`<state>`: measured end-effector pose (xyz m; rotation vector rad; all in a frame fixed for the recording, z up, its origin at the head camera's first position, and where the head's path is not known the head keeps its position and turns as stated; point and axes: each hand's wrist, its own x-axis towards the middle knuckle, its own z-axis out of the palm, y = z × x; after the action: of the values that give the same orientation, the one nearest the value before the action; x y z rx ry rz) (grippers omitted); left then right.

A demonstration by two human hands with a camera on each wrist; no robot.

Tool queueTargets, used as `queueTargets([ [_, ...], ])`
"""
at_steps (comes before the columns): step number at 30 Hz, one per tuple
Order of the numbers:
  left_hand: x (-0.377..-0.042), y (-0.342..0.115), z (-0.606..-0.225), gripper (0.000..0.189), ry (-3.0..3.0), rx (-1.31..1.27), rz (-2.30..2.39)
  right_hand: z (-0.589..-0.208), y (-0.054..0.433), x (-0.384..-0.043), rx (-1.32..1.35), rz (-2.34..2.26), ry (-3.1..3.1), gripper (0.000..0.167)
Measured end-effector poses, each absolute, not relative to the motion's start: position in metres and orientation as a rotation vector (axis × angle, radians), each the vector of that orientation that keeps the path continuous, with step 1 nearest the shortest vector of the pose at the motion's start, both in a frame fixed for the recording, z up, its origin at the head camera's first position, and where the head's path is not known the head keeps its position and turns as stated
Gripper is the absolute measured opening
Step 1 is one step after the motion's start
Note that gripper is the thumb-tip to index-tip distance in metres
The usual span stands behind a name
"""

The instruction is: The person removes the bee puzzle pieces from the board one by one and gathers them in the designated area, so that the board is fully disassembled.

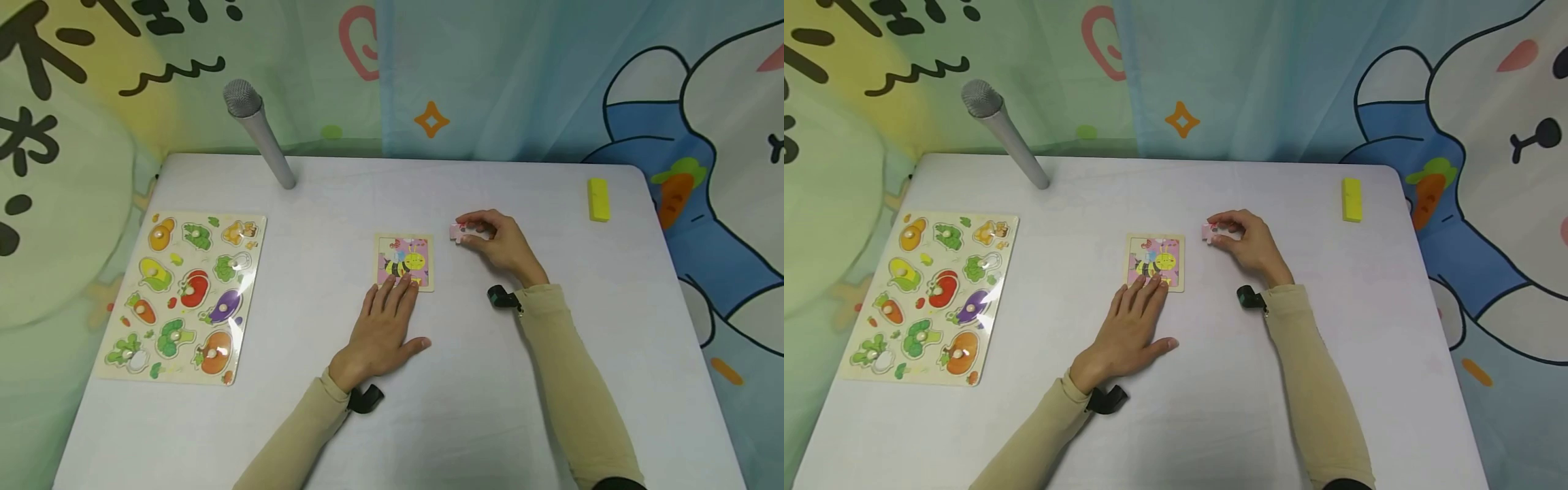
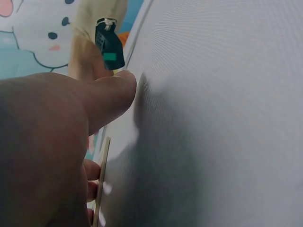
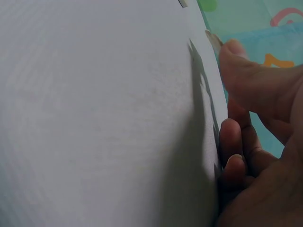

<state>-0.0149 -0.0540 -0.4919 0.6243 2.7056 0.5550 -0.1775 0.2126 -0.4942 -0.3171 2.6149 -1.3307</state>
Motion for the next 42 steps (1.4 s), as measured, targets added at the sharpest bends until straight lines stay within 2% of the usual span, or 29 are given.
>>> queueTargets([
  [14, -0.017, -0.046, -0.495, 0.098, 2.820, 0.595, 0.507, -0.497, 0.212, -0.177, -0.356, -1.199, 2.639, 0.034],
  [32, -0.023, -0.039, -0.496, 0.076, 3.044, 0.642, 0.468, -0.495, 0.214, -0.177, -0.401, -1.177, 2.623, 0.037],
  [42, -0.021, -0.040, -0.493, 0.081, 2.911, 0.549, 0.560, -0.492, 0.213, -0.176, -0.398, -1.174, 2.609, 0.038],
])
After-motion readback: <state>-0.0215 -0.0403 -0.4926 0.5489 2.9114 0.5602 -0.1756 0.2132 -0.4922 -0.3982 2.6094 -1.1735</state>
